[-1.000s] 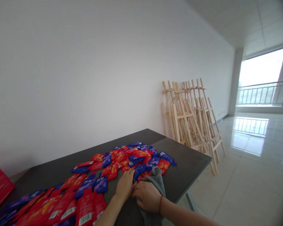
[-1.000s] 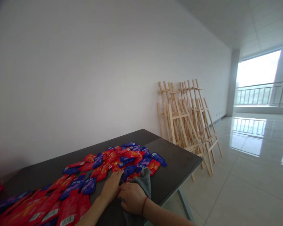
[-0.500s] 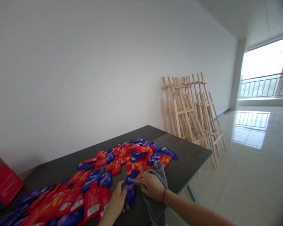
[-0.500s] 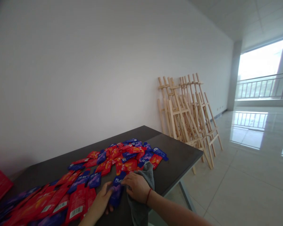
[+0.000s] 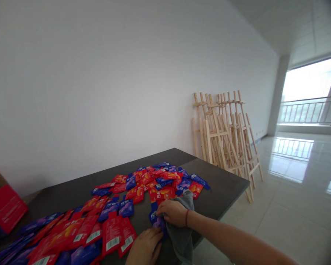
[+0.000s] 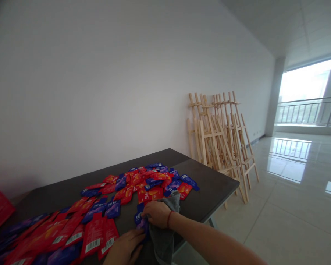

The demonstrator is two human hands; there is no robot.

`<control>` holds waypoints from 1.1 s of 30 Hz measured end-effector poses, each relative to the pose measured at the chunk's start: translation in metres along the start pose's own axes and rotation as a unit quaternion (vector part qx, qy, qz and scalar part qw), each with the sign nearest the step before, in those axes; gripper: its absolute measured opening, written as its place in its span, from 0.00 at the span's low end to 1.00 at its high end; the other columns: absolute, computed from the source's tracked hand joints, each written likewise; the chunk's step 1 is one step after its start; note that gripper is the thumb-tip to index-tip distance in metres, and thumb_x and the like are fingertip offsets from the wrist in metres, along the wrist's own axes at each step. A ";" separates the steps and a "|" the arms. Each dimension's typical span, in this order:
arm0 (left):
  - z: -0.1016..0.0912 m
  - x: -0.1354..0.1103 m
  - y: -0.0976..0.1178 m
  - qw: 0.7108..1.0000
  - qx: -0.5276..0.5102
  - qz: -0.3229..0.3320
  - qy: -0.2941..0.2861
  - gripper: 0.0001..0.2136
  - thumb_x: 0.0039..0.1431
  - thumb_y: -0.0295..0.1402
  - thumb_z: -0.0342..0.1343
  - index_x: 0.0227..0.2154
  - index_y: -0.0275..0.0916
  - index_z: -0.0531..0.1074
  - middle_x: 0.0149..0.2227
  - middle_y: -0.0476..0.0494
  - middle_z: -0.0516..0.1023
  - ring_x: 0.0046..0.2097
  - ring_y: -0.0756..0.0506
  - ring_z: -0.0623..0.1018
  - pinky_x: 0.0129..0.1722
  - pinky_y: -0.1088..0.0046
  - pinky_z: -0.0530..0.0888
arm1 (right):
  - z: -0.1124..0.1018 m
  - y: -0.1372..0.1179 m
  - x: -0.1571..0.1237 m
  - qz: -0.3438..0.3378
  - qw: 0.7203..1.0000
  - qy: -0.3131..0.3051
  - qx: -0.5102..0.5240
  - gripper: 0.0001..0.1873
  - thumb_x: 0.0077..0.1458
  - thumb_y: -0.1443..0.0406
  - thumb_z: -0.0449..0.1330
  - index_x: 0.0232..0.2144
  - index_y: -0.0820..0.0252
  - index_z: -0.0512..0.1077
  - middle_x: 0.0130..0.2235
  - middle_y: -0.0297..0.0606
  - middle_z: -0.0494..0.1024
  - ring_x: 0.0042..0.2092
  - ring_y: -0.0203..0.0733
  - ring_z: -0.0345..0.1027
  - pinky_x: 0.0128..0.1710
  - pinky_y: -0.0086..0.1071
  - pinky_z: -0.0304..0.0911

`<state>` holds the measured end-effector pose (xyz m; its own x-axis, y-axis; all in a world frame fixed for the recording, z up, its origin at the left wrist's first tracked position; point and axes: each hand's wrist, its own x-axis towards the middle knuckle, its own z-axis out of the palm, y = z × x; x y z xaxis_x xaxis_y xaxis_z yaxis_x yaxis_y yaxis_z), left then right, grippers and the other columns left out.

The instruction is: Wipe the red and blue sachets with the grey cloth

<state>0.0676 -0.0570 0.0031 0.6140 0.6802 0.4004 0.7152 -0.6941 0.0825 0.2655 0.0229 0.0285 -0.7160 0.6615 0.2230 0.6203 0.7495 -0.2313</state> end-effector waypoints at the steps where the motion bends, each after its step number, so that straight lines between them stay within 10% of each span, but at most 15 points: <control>1: 0.002 0.000 0.002 1.000 -0.002 0.002 0.000 0.17 0.55 0.23 0.54 0.46 0.45 0.74 0.48 0.46 0.81 0.48 0.45 0.80 0.49 0.70 0.77 | 0.001 -0.002 0.005 0.002 1.000 -0.004 -0.011 0.19 0.53 0.70 0.58 0.47 0.55 0.75 0.51 0.36 0.75 0.51 0.44 0.67 0.51 0.34 0.61; 7: 0.000 0.006 0.013 1.000 -0.022 -0.004 -0.007 0.18 0.55 0.20 0.51 0.45 0.46 0.74 0.46 0.47 0.80 0.46 0.46 0.79 0.47 0.72 0.76 | 0.013 -0.009 0.033 0.018 0.996 -0.005 -0.085 0.14 0.55 0.68 0.59 0.44 0.60 0.76 0.47 0.42 0.76 0.48 0.48 0.67 0.46 0.38 0.63; 18: 0.011 0.005 0.009 0.996 0.078 -0.018 -0.050 0.12 0.56 0.20 0.52 0.37 0.42 0.75 0.36 0.48 0.80 0.38 0.45 0.79 0.38 0.71 0.75 | 0.002 0.006 -0.001 -0.263 0.960 -0.039 -0.090 0.16 0.54 0.70 0.57 0.47 0.58 0.74 0.55 0.31 0.74 0.49 0.41 0.65 0.52 0.32 0.57; 33: -0.001 0.005 0.018 0.996 0.032 -0.048 -0.071 0.13 0.54 0.17 0.51 0.35 0.42 0.74 0.40 0.48 0.78 0.41 0.47 0.77 0.40 0.74 0.73 | 0.014 -0.008 0.048 -0.013 0.994 -0.006 -0.106 0.15 0.59 0.69 0.55 0.48 0.58 0.75 0.49 0.41 0.75 0.46 0.47 0.67 0.42 0.37 0.64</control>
<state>0.0836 -0.0664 0.0071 0.5793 0.7727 0.2594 0.7901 -0.6106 0.0543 0.2216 0.0483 0.0281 -0.7350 0.6431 0.2149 0.6548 0.7555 -0.0213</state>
